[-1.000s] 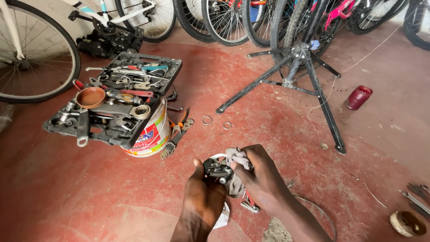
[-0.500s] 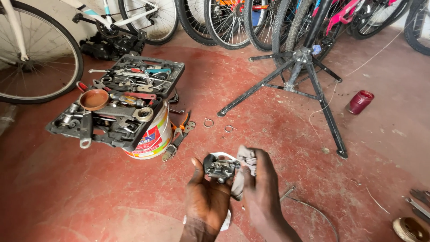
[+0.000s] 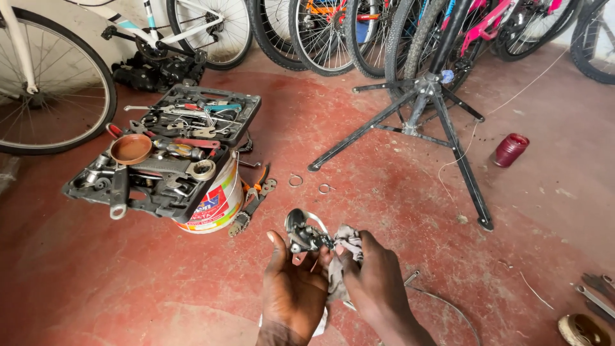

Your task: Inspecting and cleaning a bicycle derailleur component using a cloth and a small tool to remove grime.

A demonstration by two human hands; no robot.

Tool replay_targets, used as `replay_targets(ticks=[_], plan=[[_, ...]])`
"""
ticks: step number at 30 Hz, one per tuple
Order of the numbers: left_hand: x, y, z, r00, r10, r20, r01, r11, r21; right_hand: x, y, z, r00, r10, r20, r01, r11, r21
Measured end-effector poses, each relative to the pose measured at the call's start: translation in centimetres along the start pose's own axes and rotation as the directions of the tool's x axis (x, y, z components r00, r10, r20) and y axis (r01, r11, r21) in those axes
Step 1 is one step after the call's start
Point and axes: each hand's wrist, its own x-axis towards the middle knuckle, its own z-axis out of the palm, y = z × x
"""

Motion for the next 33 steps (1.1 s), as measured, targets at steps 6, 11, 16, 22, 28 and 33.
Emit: replay_targets(ticks=[6, 11, 16, 22, 28, 33], plan=[[0.9, 0.6, -1.2, 0.995, -0.018, -0.102, 0.041, 0.972, 0.232, -0.7, 0.5, 1.4, 0.998, -0.041, 0.036, 0.042, 0.999, -0.005], [2.7, 0.7, -3.0, 0.996, 0.026, -0.088, -0.008, 0.979, 0.206, -0.5, 0.9, 1.9, 0.997, -0.063, 0.053, 0.066, 0.997, -0.051], [1.3, 0.0, -1.6, 0.980, 0.041, -0.193, 0.018, 0.955, 0.298, -1.0, 0.8, 2.4, 0.988, 0.046, 0.146, -0.039, 0.998, -0.049], [1.4, -0.7, -2.6, 0.999, -0.016, 0.034, 0.001, 0.913, 0.408, -1.2, 2.5, 4.5, 0.990, -0.110, 0.092, 0.102, 0.991, 0.086], [0.8, -1.2, -2.0, 0.992, 0.099, -0.079, -0.065, 0.932, 0.356, -0.6, 3.3, 3.9, 0.971, 0.020, 0.239, -0.021, 1.000, 0.003], [0.5, -0.5, -1.4, 0.993, 0.088, -0.075, -0.047, 0.900, 0.433, -0.7, 1.6, 2.4, 0.946, 0.275, 0.171, -0.271, 0.961, -0.044]])
